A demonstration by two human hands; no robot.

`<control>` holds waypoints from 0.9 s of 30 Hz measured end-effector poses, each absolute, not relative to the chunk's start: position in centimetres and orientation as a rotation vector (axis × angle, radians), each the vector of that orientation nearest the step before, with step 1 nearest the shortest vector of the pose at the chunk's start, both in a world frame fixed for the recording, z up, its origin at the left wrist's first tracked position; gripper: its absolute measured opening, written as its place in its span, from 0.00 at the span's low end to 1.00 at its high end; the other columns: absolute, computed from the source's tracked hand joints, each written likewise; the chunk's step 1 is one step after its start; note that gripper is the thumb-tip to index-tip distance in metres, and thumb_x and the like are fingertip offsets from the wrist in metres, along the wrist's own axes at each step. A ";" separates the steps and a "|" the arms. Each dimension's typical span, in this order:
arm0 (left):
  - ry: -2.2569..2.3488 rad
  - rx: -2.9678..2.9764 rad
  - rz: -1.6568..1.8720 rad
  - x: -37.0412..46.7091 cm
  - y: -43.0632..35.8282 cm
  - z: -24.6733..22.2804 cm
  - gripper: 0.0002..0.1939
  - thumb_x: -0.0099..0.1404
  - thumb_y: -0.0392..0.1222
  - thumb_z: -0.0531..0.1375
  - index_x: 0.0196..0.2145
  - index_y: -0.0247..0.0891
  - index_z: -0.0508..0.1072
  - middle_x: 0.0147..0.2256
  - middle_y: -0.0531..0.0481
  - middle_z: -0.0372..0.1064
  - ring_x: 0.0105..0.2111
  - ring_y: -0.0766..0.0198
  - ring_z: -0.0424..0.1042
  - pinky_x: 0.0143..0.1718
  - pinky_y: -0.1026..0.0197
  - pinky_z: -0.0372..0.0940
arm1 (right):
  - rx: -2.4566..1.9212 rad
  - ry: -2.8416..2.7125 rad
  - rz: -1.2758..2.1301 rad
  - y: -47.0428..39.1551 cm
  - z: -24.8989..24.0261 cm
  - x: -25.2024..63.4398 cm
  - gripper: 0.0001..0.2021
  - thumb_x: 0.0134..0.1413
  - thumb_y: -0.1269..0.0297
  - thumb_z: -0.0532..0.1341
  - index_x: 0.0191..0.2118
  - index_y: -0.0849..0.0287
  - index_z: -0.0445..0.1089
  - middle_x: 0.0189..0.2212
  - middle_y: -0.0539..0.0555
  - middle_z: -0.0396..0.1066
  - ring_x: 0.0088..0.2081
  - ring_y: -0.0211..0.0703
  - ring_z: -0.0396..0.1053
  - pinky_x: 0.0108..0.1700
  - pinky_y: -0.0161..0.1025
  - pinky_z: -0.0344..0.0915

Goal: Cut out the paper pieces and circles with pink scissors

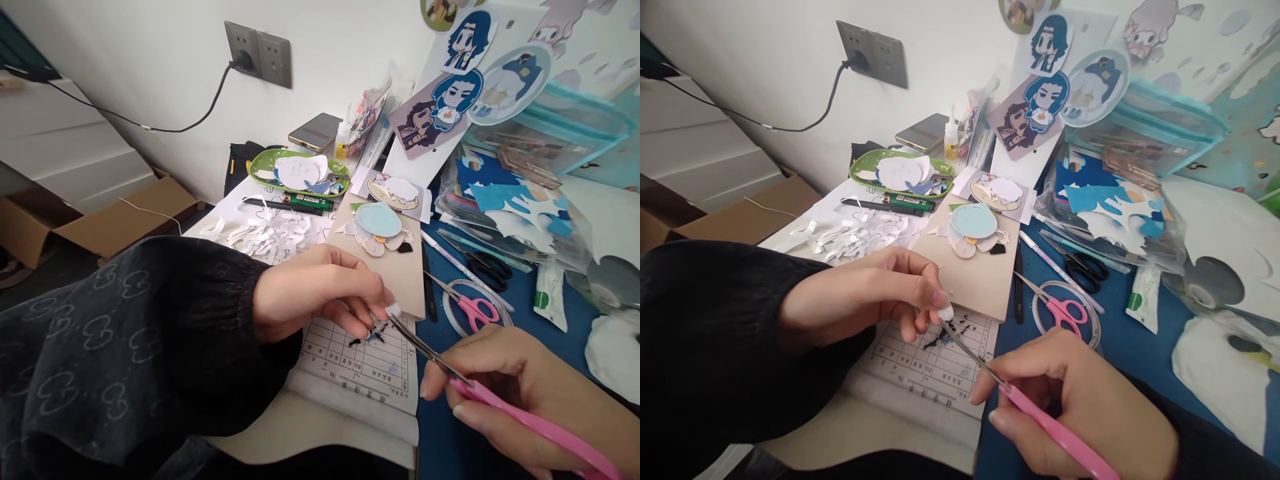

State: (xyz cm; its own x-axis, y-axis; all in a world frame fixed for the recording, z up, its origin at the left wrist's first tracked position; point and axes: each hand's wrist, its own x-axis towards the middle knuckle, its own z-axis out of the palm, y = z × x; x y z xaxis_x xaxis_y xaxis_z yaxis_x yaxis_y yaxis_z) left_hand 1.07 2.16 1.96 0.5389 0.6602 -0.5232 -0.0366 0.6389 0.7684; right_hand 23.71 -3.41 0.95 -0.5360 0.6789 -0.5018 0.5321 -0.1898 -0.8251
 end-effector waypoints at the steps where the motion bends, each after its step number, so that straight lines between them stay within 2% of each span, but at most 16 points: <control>1: 0.922 0.781 0.469 1.1 2.2 2.0 0.11 0.54 0.28 0.62 0.16 0.32 0.74 0.19 0.51 0.72 0.16 0.74 0.68 0.18 0.76 0.68 | -1.434 -1.928 1.809 -3.4 0.9 23.7 0.07 0.50 0.63 0.63 0.33 0.60 0.76 0.12 0.45 0.61 0.11 0.32 0.58 0.11 0.28 0.54; 5: 0.937 0.777 0.464 1.1 2.2 2.0 0.11 0.54 0.28 0.61 0.16 0.32 0.74 0.19 0.51 0.72 0.16 0.74 0.68 0.18 0.76 0.68 | -1.332 -2.146 1.722 -3.2 1.0 23.9 0.07 0.54 0.65 0.60 0.35 0.59 0.76 0.12 0.46 0.62 0.12 0.34 0.60 0.13 0.29 0.55; 9: 0.936 0.799 0.456 1.0 2.2 1.9 0.10 0.53 0.28 0.61 0.16 0.32 0.75 0.19 0.51 0.72 0.17 0.73 0.69 0.19 0.75 0.69 | -1.329 -2.347 1.603 -2.8 1.1 23.9 0.08 0.56 0.66 0.58 0.36 0.58 0.75 0.13 0.46 0.61 0.13 0.33 0.57 0.14 0.29 0.54; 16: 0.950 0.804 0.435 1.0 2.1 1.9 0.10 0.52 0.29 0.62 0.16 0.33 0.74 0.19 0.51 0.71 0.17 0.72 0.69 0.20 0.75 0.68 | -1.368 -2.284 1.657 -3.0 1.0 23.7 0.09 0.54 0.68 0.57 0.36 0.57 0.75 0.15 0.44 0.54 0.15 0.33 0.48 0.15 0.31 0.48; 20: 0.964 0.810 0.427 0.9 2.1 1.8 0.09 0.51 0.29 0.62 0.15 0.33 0.73 0.19 0.51 0.72 0.17 0.72 0.69 0.20 0.75 0.68 | -1.361 -2.222 1.695 -2.9 0.9 23.5 0.09 0.55 0.68 0.57 0.37 0.57 0.75 0.14 0.43 0.52 0.14 0.33 0.47 0.14 0.31 0.46; 27: 0.985 0.809 0.409 1.1 2.1 1.9 0.08 0.50 0.30 0.63 0.15 0.32 0.72 0.19 0.50 0.71 0.17 0.73 0.69 0.20 0.75 0.68 | -1.332 -2.396 1.377 -3.1 0.6 23.7 0.10 0.54 0.64 0.58 0.30 0.57 0.76 0.14 0.47 0.57 0.14 0.36 0.51 0.16 0.33 0.53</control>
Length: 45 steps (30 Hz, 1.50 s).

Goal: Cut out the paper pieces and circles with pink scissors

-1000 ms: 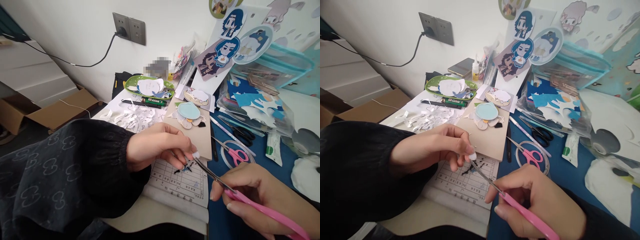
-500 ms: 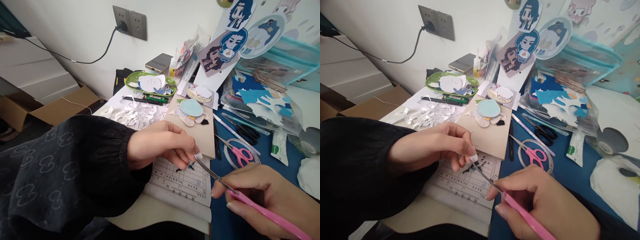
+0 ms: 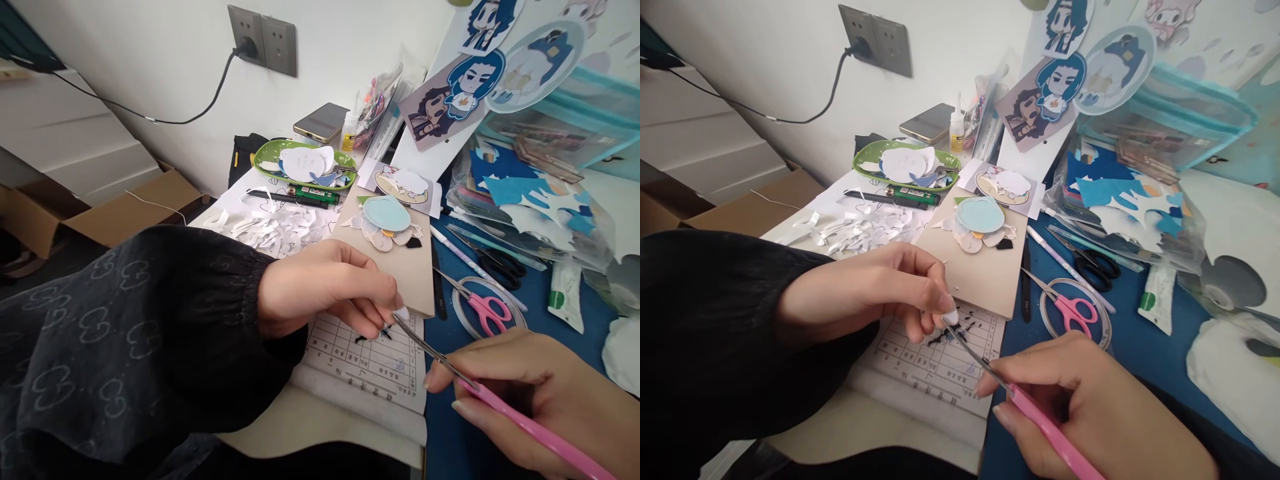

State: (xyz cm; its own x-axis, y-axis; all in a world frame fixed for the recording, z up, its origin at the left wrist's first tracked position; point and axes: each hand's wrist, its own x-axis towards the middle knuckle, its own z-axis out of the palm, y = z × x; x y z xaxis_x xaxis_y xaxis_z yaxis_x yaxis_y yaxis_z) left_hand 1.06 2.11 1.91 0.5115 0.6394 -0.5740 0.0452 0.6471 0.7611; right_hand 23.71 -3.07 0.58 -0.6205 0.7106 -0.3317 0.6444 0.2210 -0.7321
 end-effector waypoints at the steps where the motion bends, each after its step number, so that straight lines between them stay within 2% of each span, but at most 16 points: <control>1: 0.986 0.810 0.409 1.1 2.1 1.9 0.09 0.50 0.30 0.63 0.15 0.32 0.72 0.19 0.51 0.71 0.17 0.73 0.69 0.20 0.74 0.68 | -1.329 -2.402 1.356 -3.1 0.5 23.8 0.10 0.55 0.64 0.58 0.29 0.57 0.76 0.13 0.47 0.59 0.14 0.35 0.52 0.16 0.32 0.54; 6: 0.979 0.809 0.418 1.1 2.2 1.9 0.09 0.50 0.30 0.63 0.15 0.33 0.72 0.19 0.51 0.71 0.17 0.73 0.69 0.20 0.74 0.68 | -1.312 -2.423 1.285 -3.2 0.6 23.8 0.10 0.56 0.64 0.58 0.31 0.59 0.76 0.14 0.48 0.63 0.14 0.34 0.55 0.15 0.30 0.54; 12: 0.975 0.803 0.429 1.0 2.2 1.8 0.09 0.51 0.29 0.63 0.15 0.32 0.73 0.18 0.51 0.72 0.17 0.73 0.69 0.20 0.75 0.68 | -1.283 -2.462 1.271 -3.4 0.9 23.2 0.11 0.58 0.67 0.55 0.31 0.61 0.75 0.13 0.44 0.56 0.13 0.31 0.50 0.14 0.30 0.50; 15: 0.967 0.805 0.441 1.1 2.2 1.7 0.10 0.52 0.28 0.63 0.16 0.32 0.73 0.18 0.51 0.72 0.16 0.73 0.70 0.20 0.75 0.68 | -1.302 -2.455 1.208 -3.6 0.7 23.3 0.11 0.59 0.66 0.56 0.31 0.59 0.75 0.12 0.44 0.56 0.12 0.31 0.50 0.13 0.29 0.48; 17: 0.964 0.801 0.446 1.1 2.2 1.7 0.10 0.52 0.28 0.62 0.16 0.32 0.73 0.18 0.51 0.72 0.16 0.73 0.70 0.20 0.75 0.69 | -1.312 -2.455 1.134 -3.7 0.5 23.7 0.09 0.57 0.66 0.58 0.30 0.58 0.76 0.11 0.44 0.59 0.12 0.32 0.52 0.13 0.29 0.52; 19: 0.961 0.798 0.451 1.2 2.1 1.8 0.11 0.54 0.27 0.62 0.16 0.32 0.73 0.19 0.52 0.72 0.17 0.73 0.70 0.20 0.75 0.69 | -1.293 -2.459 1.036 -3.8 0.3 24.1 0.06 0.53 0.65 0.61 0.30 0.56 0.77 0.13 0.48 0.66 0.14 0.36 0.60 0.16 0.31 0.59; 21: 0.957 0.802 0.456 1.1 2.1 1.8 0.10 0.55 0.28 0.62 0.17 0.32 0.74 0.20 0.52 0.73 0.17 0.74 0.70 0.21 0.75 0.69 | -1.284 -2.438 0.936 -3.8 0.3 24.4 0.04 0.49 0.62 0.65 0.31 0.53 0.77 0.20 0.52 0.74 0.21 0.43 0.70 0.24 0.35 0.68; 23: 0.954 0.812 0.465 1.1 2.1 1.8 0.10 0.56 0.28 0.63 0.18 0.32 0.74 0.20 0.52 0.73 0.17 0.74 0.70 0.21 0.75 0.69 | -1.293 -2.405 0.871 -3.7 0.5 24.5 0.06 0.45 0.58 0.67 0.32 0.50 0.78 0.26 0.54 0.78 0.28 0.50 0.74 0.32 0.40 0.71; 25: 0.953 0.810 0.477 1.1 2.1 1.8 0.09 0.56 0.29 0.63 0.19 0.31 0.74 0.20 0.53 0.72 0.17 0.74 0.69 0.21 0.75 0.69 | -1.327 -2.436 0.910 -3.5 0.7 24.4 0.07 0.46 0.57 0.66 0.32 0.52 0.77 0.23 0.53 0.76 0.25 0.47 0.72 0.29 0.39 0.70; 27: 0.948 0.806 0.495 1.1 2.1 1.8 0.09 0.56 0.29 0.64 0.19 0.31 0.74 0.19 0.53 0.72 0.17 0.74 0.69 0.21 0.75 0.69 | -1.370 -2.510 1.062 -3.2 1.0 24.2 0.08 0.50 0.58 0.63 0.32 0.56 0.76 0.17 0.51 0.69 0.18 0.40 0.62 0.21 0.35 0.64; 29: 0.944 0.801 0.506 1.1 2.1 1.8 0.09 0.55 0.29 0.64 0.19 0.31 0.74 0.19 0.53 0.72 0.17 0.74 0.69 0.21 0.75 0.69 | -1.431 -2.513 1.258 -2.9 1.2 24.0 0.09 0.52 0.59 0.60 0.33 0.58 0.75 0.14 0.47 0.61 0.16 0.36 0.53 0.16 0.32 0.55; 31: 0.945 0.803 0.508 1.1 2.1 1.8 0.09 0.55 0.29 0.64 0.19 0.31 0.74 0.20 0.53 0.72 0.17 0.74 0.70 0.21 0.75 0.69 | -1.479 -2.406 1.442 -2.7 1.3 23.8 0.08 0.53 0.62 0.59 0.33 0.59 0.74 0.15 0.45 0.55 0.16 0.35 0.49 0.16 0.32 0.51; 37: 0.933 0.799 0.499 1.0 2.1 1.8 0.08 0.55 0.30 0.65 0.20 0.30 0.74 0.21 0.52 0.73 0.18 0.75 0.70 0.22 0.75 0.69 | -1.526 -2.152 1.801 -2.7 1.4 23.5 0.07 0.54 0.67 0.57 0.35 0.59 0.72 0.15 0.43 0.52 0.14 0.31 0.47 0.16 0.30 0.44; 45: 0.926 0.794 0.505 1.1 2.0 1.7 0.08 0.55 0.29 0.64 0.19 0.30 0.75 0.20 0.52 0.73 0.18 0.75 0.70 0.22 0.76 0.69 | -1.502 -2.122 1.828 -2.8 1.3 23.5 0.06 0.54 0.67 0.58 0.35 0.58 0.72 0.14 0.42 0.52 0.13 0.30 0.49 0.14 0.29 0.44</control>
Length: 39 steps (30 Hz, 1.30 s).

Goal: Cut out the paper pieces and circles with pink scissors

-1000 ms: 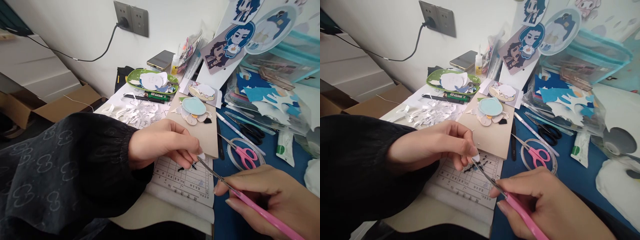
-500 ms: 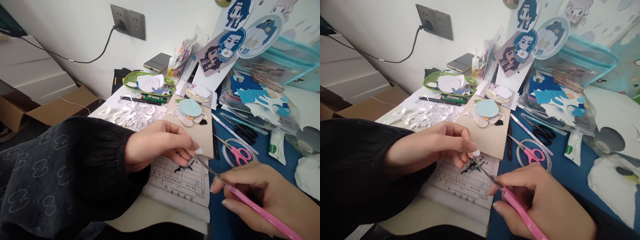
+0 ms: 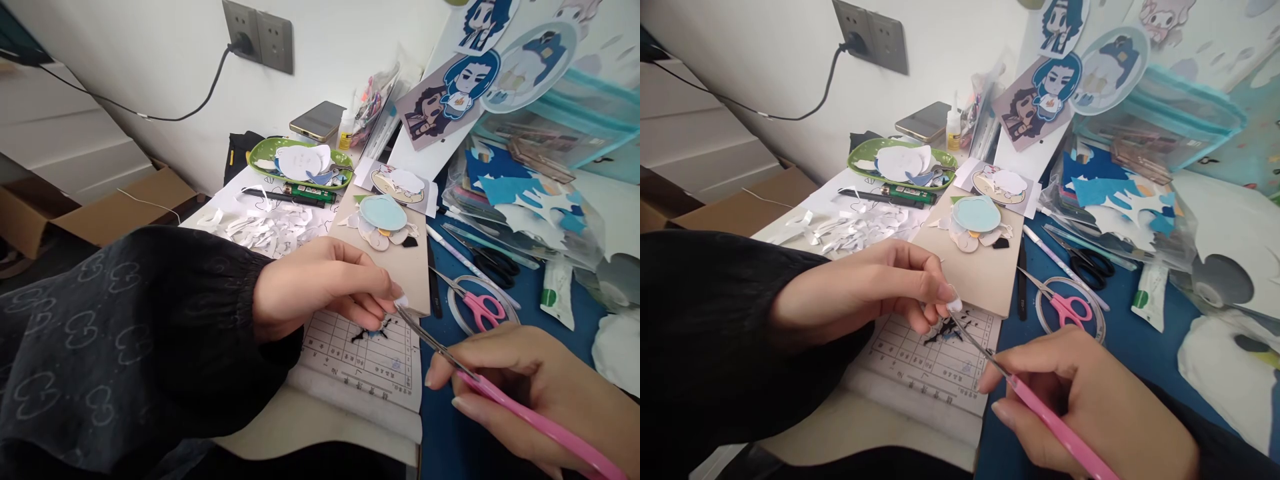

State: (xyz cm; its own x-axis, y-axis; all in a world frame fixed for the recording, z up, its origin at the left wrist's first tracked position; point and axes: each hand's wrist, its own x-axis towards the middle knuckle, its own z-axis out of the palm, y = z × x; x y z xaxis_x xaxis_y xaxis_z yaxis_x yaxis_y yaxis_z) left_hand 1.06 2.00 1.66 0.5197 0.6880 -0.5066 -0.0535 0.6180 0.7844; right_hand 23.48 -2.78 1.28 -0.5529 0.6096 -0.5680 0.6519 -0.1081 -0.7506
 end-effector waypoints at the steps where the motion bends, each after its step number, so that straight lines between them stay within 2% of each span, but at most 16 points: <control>1: 0.927 0.797 0.506 1.1 2.0 1.7 0.08 0.55 0.29 0.64 0.19 0.30 0.75 0.20 0.52 0.73 0.18 0.75 0.70 0.22 0.76 0.69 | 1.462 2.097 -1.774 -2.8 1.3 23.5 0.06 0.55 0.67 0.58 0.35 0.58 0.72 0.14 0.43 0.52 0.13 0.31 0.48 0.14 0.29 0.44; 14: 0.939 0.801 0.490 1.1 2.1 1.7 0.09 0.55 0.28 0.63 0.18 0.31 0.74 0.19 0.52 0.72 0.17 0.75 0.69 0.21 0.76 0.69 | 1.435 2.214 -1.691 -2.9 0.8 23.8 0.07 0.56 0.64 0.58 0.35 0.56 0.73 0.14 0.43 0.51 0.15 0.32 0.46 0.16 0.31 0.44; 20: 0.945 0.814 0.482 1.1 2.1 1.7 0.09 0.54 0.29 0.63 0.18 0.31 0.75 0.20 0.51 0.72 0.18 0.74 0.70 0.22 0.75 0.69 | 1.461 2.233 -1.648 -2.9 0.8 23.7 0.08 0.55 0.64 0.57 0.35 0.56 0.74 0.13 0.43 0.52 0.12 0.32 0.49 0.14 0.30 0.46; 25: 0.942 0.825 0.481 1.0 2.1 1.7 0.09 0.54 0.28 0.63 0.18 0.31 0.75 0.20 0.51 0.72 0.18 0.74 0.70 0.22 0.75 0.69 | 1.459 2.279 -1.601 -2.8 0.6 23.7 0.08 0.55 0.65 0.57 0.34 0.56 0.75 0.14 0.43 0.51 0.15 0.33 0.45 0.16 0.31 0.46; 32: 0.943 0.825 0.476 1.0 2.1 1.6 0.08 0.53 0.29 0.64 0.18 0.31 0.75 0.20 0.51 0.72 0.18 0.74 0.70 0.22 0.75 0.69 | 1.490 2.372 -1.486 -3.3 0.4 23.6 0.08 0.55 0.64 0.58 0.32 0.57 0.75 0.15 0.43 0.51 0.16 0.33 0.45 0.16 0.30 0.46; 39: 0.945 0.825 0.475 1.1 2.1 1.7 0.10 0.54 0.29 0.64 0.17 0.31 0.74 0.19 0.52 0.72 0.18 0.74 0.70 0.22 0.75 0.69 | 1.555 2.648 -1.209 -3.7 -0.2 24.7 0.07 0.53 0.63 0.62 0.30 0.58 0.76 0.14 0.46 0.61 0.16 0.34 0.54 0.17 0.31 0.55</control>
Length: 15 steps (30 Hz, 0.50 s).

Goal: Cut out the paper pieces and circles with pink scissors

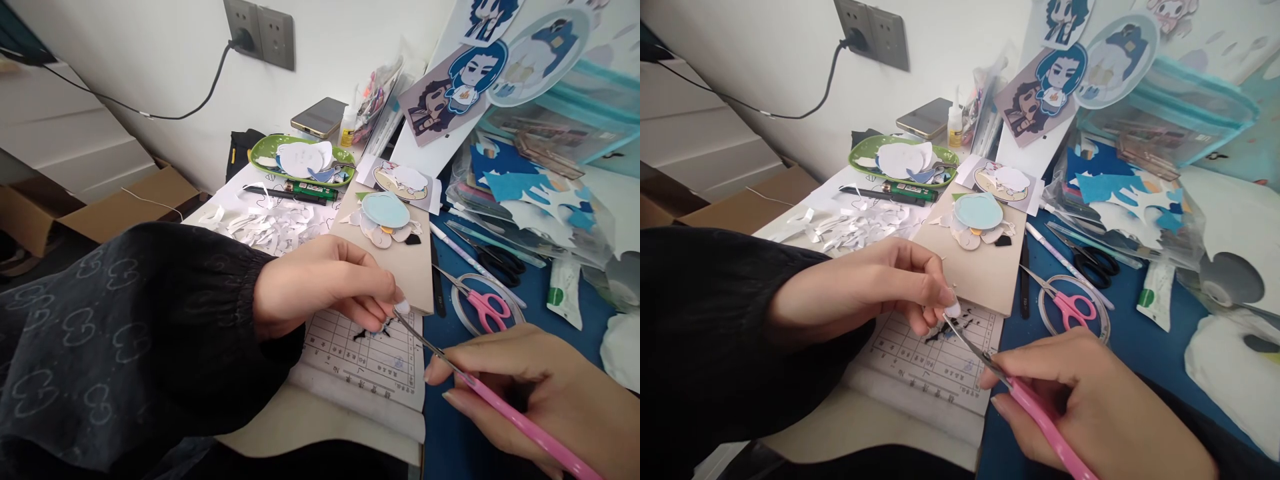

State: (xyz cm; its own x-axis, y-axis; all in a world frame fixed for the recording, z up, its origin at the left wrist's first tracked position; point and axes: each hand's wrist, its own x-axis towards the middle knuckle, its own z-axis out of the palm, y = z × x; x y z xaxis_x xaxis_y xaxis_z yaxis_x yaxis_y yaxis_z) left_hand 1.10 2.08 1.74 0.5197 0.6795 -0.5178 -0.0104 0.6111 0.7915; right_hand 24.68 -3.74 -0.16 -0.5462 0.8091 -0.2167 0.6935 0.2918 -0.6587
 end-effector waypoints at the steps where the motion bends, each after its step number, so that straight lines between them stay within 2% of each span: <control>1: 0.947 0.820 0.477 1.1 2.1 1.7 0.10 0.54 0.29 0.64 0.17 0.31 0.74 0.19 0.52 0.72 0.18 0.74 0.70 0.22 0.75 0.69 | -1.385 -2.401 1.116 -3.7 0.0 24.7 0.06 0.52 0.63 0.63 0.30 0.57 0.76 0.14 0.46 0.61 0.16 0.35 0.55 0.17 0.31 0.55; 4: 0.947 0.819 0.491 1.1 2.0 1.7 0.09 0.55 0.29 0.64 0.18 0.31 0.74 0.20 0.53 0.73 0.18 0.74 0.70 0.22 0.75 0.68 | -1.369 -2.292 1.291 -3.6 0.9 24.4 0.04 0.47 0.63 0.66 0.29 0.56 0.75 0.13 0.46 0.61 0.15 0.34 0.57 0.16 0.30 0.56; 8: 0.926 0.848 0.514 1.2 1.9 1.7 0.06 0.54 0.32 0.66 0.21 0.31 0.74 0.21 0.55 0.73 0.18 0.75 0.70 0.22 0.74 0.67 | -1.606 -1.656 1.436 -3.5 1.9 23.1 0.08 0.43 0.61 0.68 0.30 0.56 0.72 0.18 0.46 0.67 0.09 0.27 0.56 0.12 0.27 0.54; 11: 0.917 0.890 0.549 1.3 1.9 1.7 0.06 0.52 0.33 0.69 0.23 0.30 0.75 0.20 0.55 0.72 0.18 0.74 0.69 0.22 0.74 0.67 | -1.583 -1.510 1.336 -3.0 1.6 22.0 0.07 0.46 0.62 0.67 0.31 0.57 0.71 0.09 0.41 0.61 0.10 0.31 0.59 0.15 0.29 0.59; 15: 0.907 0.941 0.578 1.4 1.7 1.6 0.06 0.53 0.34 0.68 0.24 0.31 0.75 0.20 0.55 0.72 0.19 0.74 0.70 0.24 0.73 0.68 | -1.405 -1.530 1.342 -2.1 0.5 21.3 0.07 0.52 0.62 0.65 0.35 0.58 0.71 0.08 0.41 0.63 0.10 0.33 0.62 0.14 0.30 0.61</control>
